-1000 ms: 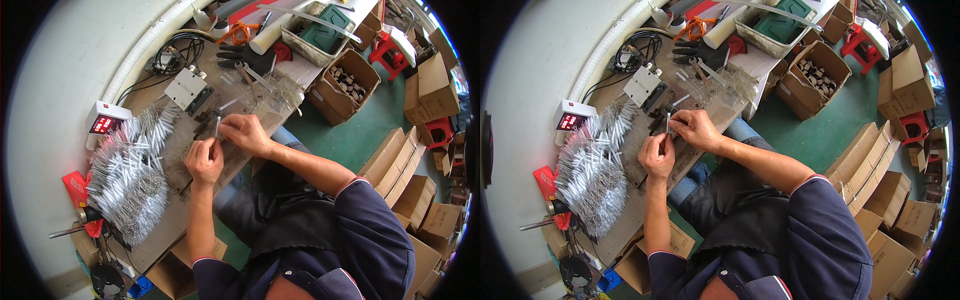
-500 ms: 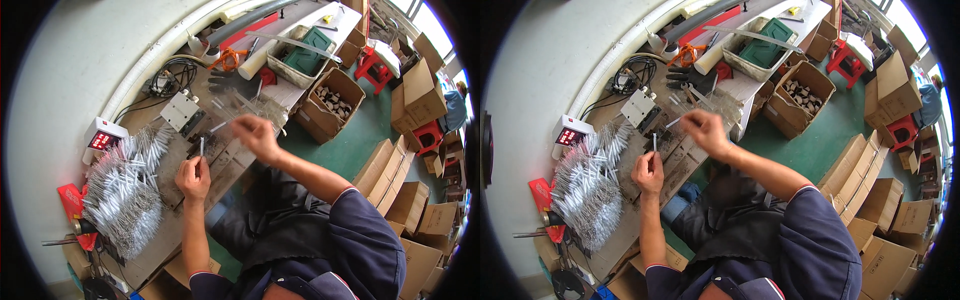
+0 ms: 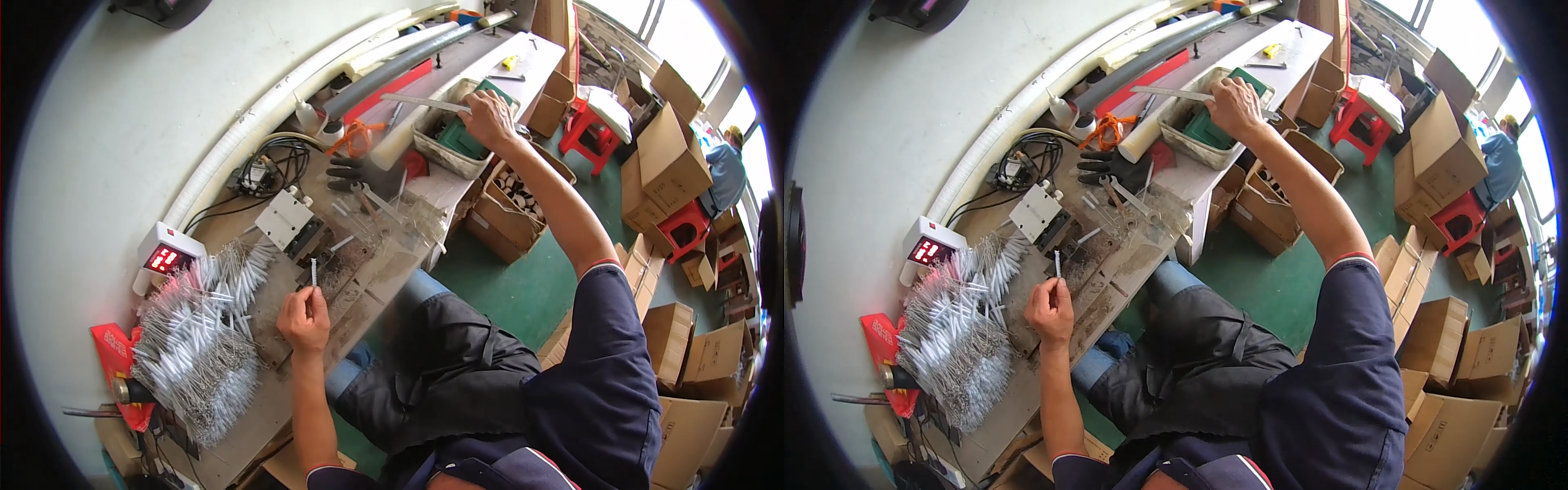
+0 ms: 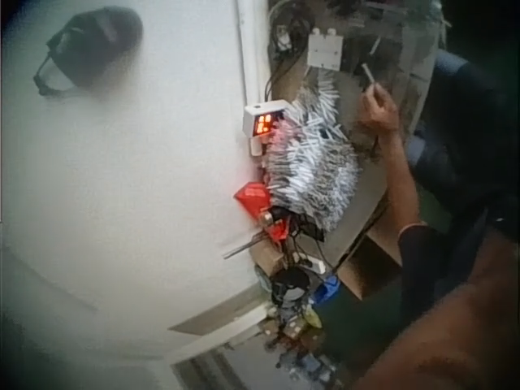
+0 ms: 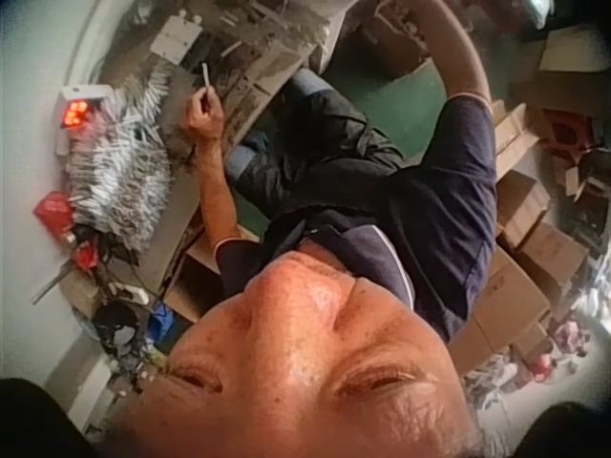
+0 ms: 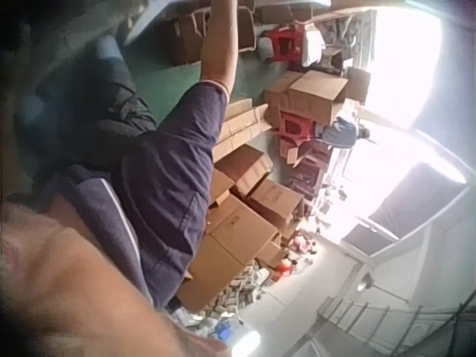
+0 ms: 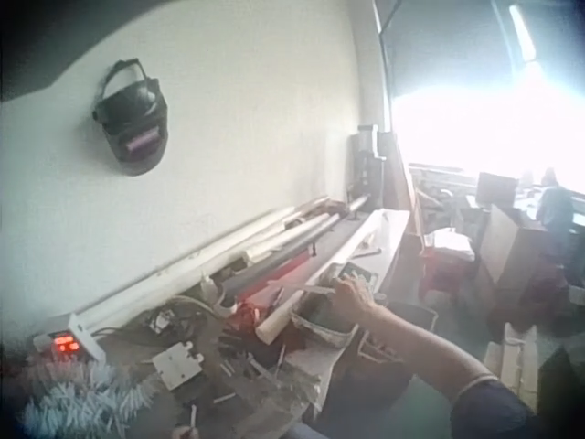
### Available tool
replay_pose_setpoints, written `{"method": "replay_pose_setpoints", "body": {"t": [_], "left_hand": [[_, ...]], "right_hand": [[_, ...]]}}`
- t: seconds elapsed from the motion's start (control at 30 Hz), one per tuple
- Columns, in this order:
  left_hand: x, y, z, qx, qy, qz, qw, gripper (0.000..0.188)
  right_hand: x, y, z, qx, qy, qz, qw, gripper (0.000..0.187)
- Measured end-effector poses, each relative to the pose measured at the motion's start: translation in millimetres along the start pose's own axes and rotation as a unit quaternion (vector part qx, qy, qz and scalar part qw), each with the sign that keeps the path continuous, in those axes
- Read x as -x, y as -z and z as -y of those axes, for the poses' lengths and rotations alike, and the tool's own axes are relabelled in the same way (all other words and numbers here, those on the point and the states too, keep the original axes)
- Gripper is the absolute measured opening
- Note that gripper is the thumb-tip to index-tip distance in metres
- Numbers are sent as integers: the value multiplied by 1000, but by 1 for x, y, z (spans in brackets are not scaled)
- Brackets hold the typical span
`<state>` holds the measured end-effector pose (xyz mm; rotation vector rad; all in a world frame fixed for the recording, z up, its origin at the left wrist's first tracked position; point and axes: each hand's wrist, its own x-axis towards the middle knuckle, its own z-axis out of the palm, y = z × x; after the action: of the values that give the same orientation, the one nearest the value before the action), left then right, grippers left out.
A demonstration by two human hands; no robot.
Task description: The person is assembling and testing small wire brushes using a specialized workbench jig and measuring a metal component with a ruler.
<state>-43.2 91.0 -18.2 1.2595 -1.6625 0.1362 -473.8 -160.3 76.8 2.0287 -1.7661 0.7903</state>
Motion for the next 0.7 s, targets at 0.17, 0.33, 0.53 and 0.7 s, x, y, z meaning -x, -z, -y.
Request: {"method": "replay_pose_setpoints", "body": {"t": [0.17,0.33,0.53,0.7], "left_hand": [[-1,1,-2,-22,1,4,1000,7],[0,0,2,-49,0,-2,999,7],[-4,1,1,-68,-16,-19,997,9],[4,0,2,-25,32,-47,998,11]], "right_hand": [[-24,-20,-1,22,44,77,996,25],[-48,-32,-3,-7,44,122,991,27],[-40,6,0,-196,51,73,976,19],[71,65,81,-509,-70,254,819,15]]}}
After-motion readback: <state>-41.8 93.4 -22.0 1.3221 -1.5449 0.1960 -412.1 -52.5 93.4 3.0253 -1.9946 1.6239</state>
